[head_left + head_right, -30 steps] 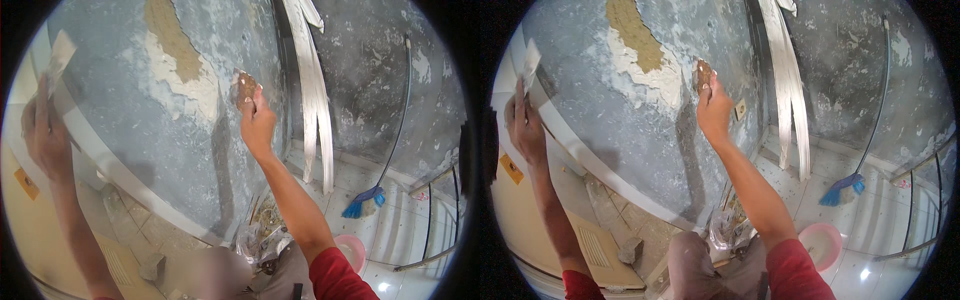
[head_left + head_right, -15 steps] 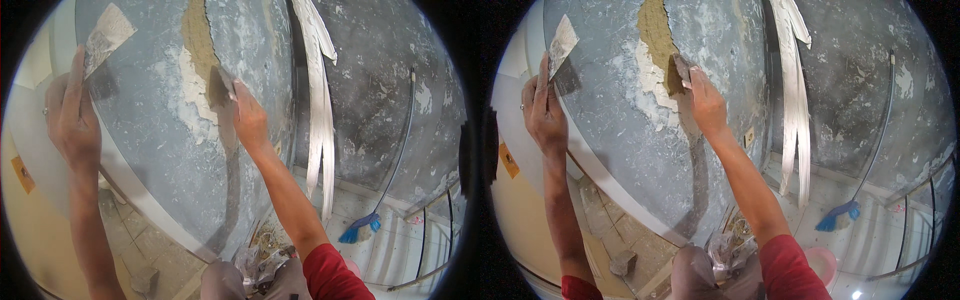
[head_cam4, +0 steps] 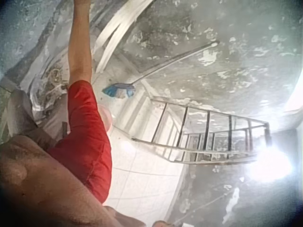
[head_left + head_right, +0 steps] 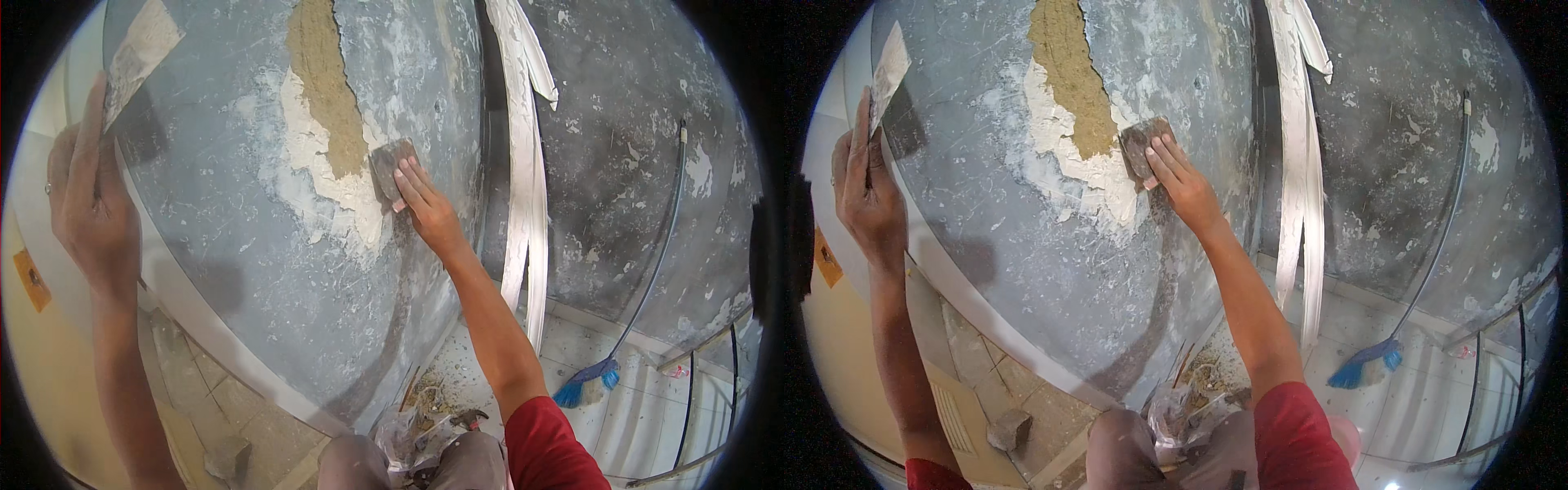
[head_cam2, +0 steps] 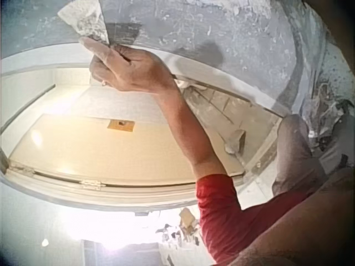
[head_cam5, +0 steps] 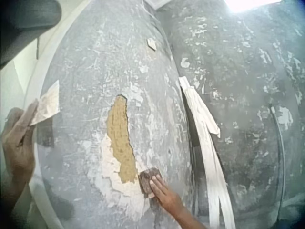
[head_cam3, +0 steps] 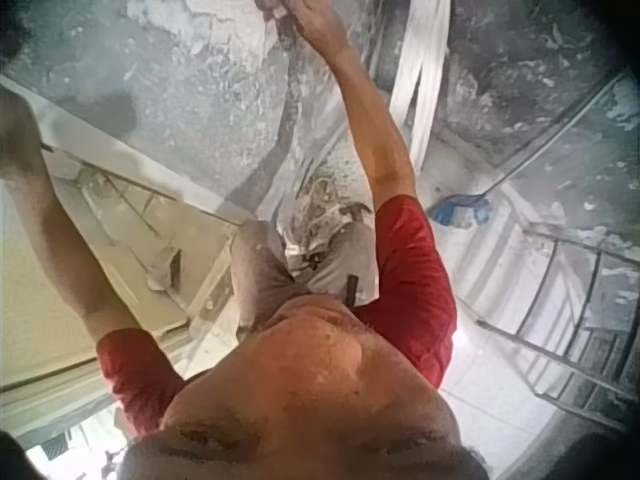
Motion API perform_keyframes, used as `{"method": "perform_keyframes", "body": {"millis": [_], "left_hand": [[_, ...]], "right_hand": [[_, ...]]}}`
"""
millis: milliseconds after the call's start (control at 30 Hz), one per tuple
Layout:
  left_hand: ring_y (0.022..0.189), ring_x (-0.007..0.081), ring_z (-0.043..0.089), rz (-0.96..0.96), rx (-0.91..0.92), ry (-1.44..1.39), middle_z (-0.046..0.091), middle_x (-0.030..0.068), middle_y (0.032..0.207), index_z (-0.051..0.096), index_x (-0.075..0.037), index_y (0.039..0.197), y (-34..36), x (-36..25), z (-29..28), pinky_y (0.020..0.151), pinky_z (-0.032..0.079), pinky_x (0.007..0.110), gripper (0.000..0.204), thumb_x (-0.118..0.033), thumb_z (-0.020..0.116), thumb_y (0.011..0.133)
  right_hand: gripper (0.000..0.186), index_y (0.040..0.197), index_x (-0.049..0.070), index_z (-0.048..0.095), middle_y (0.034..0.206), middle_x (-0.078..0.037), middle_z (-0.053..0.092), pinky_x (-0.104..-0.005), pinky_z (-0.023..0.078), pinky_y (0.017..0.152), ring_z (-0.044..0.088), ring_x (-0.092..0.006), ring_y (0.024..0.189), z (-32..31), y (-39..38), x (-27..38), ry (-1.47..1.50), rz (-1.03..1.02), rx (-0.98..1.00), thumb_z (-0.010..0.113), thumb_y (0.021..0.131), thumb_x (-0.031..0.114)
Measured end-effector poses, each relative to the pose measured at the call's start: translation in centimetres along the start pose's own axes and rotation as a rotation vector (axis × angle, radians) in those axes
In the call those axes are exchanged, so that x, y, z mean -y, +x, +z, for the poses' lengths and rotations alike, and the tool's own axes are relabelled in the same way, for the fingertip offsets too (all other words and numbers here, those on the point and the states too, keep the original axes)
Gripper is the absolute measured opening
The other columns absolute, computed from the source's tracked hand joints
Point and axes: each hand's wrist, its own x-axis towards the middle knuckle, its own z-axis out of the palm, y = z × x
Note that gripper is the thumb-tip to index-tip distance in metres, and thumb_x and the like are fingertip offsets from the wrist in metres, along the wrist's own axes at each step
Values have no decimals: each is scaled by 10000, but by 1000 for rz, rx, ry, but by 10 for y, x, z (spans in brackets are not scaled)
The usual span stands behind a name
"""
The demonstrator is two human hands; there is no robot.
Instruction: The person applies putty to a damaged wall section using a putty knife and a trowel.
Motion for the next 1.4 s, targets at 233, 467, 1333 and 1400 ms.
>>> {"method": "perform_keyframes", "body": {"millis": [233, 467, 1333, 1400], "left_hand": [[856, 192, 597, 88, -49, 61, 626, 112, 999, 610, -111, 1302, -2, 1, 1, 764, 482, 294, 359, -33, 555, 956], [856, 220, 582, -9, -33, 0, 605, 116, 966, 605, -128, 1308, 0, -6, 3, 783, 473, 304, 463, 64, 573, 889], [808, 196, 631, 269, -56, 172, 674, 95, 971, 638, -140, 1266, -5, 32, 4, 726, 494, 295, 334, -62, 576, 947], [802, 196, 628, 214, -39, 110, 673, 92, 970, 638, -143, 1267, -2, 20, 7, 724, 496, 301, 340, -55, 580, 944]], "right_hand": [[487, 1284, 33, 569, 1317, -152, 571, -432, 465, 1020, 529, -337, 1244, -13, 27, 22, 160, 179, -189, 537, 816, -96], [436, 1254, 61, 603, 1297, -135, 590, -421, 468, 1021, 538, -326, 1237, -3, 9, 11, 23, -6, -100, 600, 824, -11], [508, 1212, 84, 632, 1216, -128, 639, -381, 526, 895, 619, -304, 1122, -8, -25, 62, 57, 411, -199, 542, 758, -126], [556, 1216, 94, 631, 1205, -129, 644, -412, 521, 899, 607, -318, 1139, -4, -35, 66, 49, 391, -211, 539, 721, -140]]}}
